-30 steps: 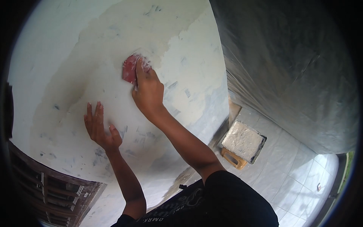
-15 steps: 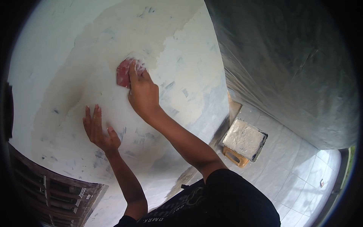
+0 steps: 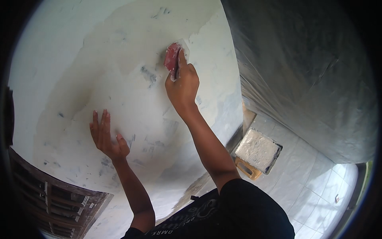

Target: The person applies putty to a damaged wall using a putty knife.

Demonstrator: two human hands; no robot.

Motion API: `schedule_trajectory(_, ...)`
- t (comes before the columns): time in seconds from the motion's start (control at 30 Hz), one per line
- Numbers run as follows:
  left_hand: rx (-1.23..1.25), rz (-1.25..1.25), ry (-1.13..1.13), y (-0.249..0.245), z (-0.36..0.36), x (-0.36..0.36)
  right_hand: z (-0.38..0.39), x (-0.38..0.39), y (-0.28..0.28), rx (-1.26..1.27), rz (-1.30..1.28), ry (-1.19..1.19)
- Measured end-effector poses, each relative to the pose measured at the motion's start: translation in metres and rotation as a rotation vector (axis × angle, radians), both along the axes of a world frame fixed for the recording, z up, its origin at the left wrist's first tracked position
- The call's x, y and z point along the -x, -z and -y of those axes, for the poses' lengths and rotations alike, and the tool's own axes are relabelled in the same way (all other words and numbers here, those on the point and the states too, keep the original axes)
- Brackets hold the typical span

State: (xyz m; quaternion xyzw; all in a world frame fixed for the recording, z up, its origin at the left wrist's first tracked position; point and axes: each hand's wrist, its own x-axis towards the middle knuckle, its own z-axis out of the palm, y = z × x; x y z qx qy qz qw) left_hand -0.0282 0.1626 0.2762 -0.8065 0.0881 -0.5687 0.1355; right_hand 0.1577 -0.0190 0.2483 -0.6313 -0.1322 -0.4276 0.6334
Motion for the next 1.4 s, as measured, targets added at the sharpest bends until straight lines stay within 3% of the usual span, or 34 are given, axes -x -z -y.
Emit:
schedule_trajectory(0.3, -0.031, -0.011, 0.004, 0.000, -0.002, -0.001, 0.000, 0.011, 0.036, 0.001, -0.082, -0.057)
schedule_trajectory(0.7, -0.013, 0.000, -0.012, -0.001, 0.000, -0.001, -0.010, -0.015, -0.009, 0.151, -0.103, -0.006)
schedule_trajectory(0.83, -0.013, 0.019, -0.017, 0.000, 0.000, -0.002, -0.014, 0.042, 0.009, 0.233, -0.013, -0.151)
schedule_trajectory(1.0, -0.018, 0.016, -0.021, 0.000, -0.001, -0.002, 0.005, 0.096, 0.044, 0.213, -0.111, -0.352)
schedule_trajectory(1.2, -0.016, 0.024, -0.014, 0.001, -0.001, -0.003, 0.016, 0.043, 0.032, 0.040, -0.051, -0.178)
schedule_trajectory(1.4, -0.012, 0.012, -0.005, -0.001, 0.001, -0.002, 0.006, -0.008, -0.003, 0.050, -0.025, -0.073)
